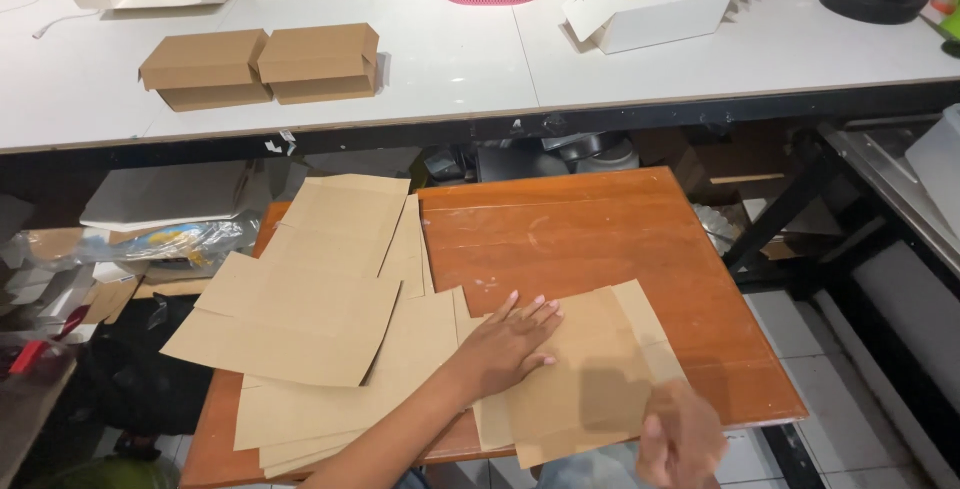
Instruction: Assembling small cardboard boxes from flat templates by folding along pre-scored lines and tucking in flaps.
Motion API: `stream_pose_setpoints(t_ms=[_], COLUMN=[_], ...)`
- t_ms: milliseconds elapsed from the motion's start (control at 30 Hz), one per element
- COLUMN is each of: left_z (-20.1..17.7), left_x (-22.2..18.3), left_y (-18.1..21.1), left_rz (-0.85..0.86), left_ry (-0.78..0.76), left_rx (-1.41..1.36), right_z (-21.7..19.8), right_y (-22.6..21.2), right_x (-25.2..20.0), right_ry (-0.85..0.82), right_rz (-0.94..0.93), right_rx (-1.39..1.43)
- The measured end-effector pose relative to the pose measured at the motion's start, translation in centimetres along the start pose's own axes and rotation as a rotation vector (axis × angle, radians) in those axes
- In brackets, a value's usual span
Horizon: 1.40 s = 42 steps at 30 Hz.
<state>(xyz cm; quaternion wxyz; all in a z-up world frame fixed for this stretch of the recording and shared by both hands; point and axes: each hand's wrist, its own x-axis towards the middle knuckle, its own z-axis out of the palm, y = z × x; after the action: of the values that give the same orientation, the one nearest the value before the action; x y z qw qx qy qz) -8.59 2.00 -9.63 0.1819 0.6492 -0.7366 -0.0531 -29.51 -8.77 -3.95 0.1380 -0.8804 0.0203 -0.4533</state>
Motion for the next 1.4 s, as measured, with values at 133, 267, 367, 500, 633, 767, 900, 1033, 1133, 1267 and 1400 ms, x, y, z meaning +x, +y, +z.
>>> stream_pose_setpoints(t_ms=[133,267,367,500,633,767,900,1033,1133,1267,1400], left_z=[1.5,1.8,1.7,1.6,2.1,1.9,1.9,-3.9,-6.9,-9.5,-6.1], left_x=[0.0,-0.6,-0.3,-0.9,-1.0,-0.8,-0.7,-0.4,-3.2,-5.0,-5.4], left_y=[-0.6,-0.4,0.2,0.7,0.8,0.9,0.9,2.0,3.4,7.5,8.2], left_rz=[-0.007,-0.026,-0.059,-0.11,-0.133,-0.134,-0.139,-0.352,-0.204,-0.021,0.075], left_ry=[0.2,0.341,0.419,0.35,0.344,0.349,0.291,-0.158,-0.307,-0.389,-0.276], left_rx=[0.378,0.354,0.378,0.35,0.355,0.355,0.39,0.159,0.03,-0.026,0.059], right_z=[1.5,6.8,7.6,6.4,4.6,3.5,2.7,-0.1,-0.2,0.6,-1.5], right_y=[1.6,4.8,6.0,6.2,7.1,8.5,8.5,5.0,6.4,10.3,12.0], right_x=[1.4,-0.7,-1.6,-0.9,-0.9,-1.2,-0.3,4.0,2.5,-0.5,-1.2], right_ry=[-0.256,-0.707,-0.583,-0.595,-0.562,-0.517,-0.646,-0.922,-0.896,-0.322,0.182], right_rz=[0.221,0.31,0.165,0.246,0.269,0.308,0.423,0.666,0.716,0.835,1.14], right_rx=[0.094,-0.074,-0.259,-0.292,-0.346,-0.452,-0.477,-0.404,-0.159,0.366,1.104])
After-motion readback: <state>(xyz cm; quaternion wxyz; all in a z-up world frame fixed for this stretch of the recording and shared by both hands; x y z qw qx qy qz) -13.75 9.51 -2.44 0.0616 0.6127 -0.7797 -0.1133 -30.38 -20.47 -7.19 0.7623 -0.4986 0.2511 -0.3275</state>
